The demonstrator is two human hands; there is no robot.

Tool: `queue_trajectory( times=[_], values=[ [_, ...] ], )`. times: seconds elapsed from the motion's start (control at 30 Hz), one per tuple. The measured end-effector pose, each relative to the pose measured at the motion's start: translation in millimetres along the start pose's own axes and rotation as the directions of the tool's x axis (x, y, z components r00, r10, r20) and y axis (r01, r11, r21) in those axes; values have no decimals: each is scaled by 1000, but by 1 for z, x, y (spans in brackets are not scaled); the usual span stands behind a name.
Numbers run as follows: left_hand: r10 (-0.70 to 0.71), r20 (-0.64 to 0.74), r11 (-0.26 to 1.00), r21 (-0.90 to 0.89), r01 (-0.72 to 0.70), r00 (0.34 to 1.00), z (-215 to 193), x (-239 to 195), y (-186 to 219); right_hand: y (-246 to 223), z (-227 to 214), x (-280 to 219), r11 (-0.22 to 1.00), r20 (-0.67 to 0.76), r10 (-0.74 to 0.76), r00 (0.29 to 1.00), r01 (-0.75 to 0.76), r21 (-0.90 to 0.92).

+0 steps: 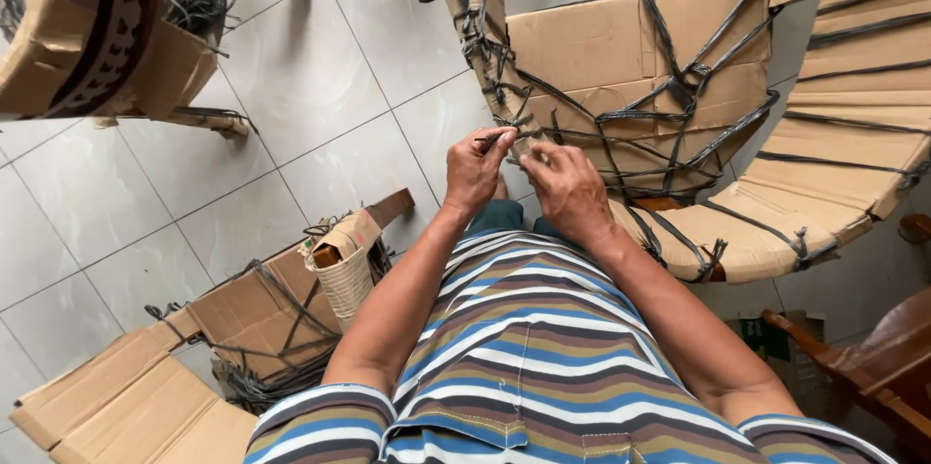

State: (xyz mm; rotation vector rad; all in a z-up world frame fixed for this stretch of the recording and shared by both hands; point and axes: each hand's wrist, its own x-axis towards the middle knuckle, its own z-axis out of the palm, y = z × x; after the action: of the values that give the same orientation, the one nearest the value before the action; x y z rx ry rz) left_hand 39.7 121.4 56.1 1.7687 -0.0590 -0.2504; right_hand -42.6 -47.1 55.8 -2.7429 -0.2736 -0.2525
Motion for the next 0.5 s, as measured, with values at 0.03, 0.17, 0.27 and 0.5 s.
queue_trajectory(
  times=[0.03, 0.17, 0.27, 0.5],
  values=[
    [3, -3, 1000, 4, -3, 1000, -3, -1, 0, -5, -3, -1, 1000, -4, -2, 1000, 2, 3],
    [30, 22, 998, 49, -31, 999, 3, -3, 1, -10, -26, -4, 998, 50, -35, 998, 33, 44],
    [37, 25, 998, 44, -38, 999, 3, -5, -6, -2, -26, -1, 969, 67, 28, 997, -44, 243],
    [76, 62, 996, 33, -78, 995, 6, -9, -11, 8, -26, 39, 850, 27, 184, 983, -173, 498]
  ],
)
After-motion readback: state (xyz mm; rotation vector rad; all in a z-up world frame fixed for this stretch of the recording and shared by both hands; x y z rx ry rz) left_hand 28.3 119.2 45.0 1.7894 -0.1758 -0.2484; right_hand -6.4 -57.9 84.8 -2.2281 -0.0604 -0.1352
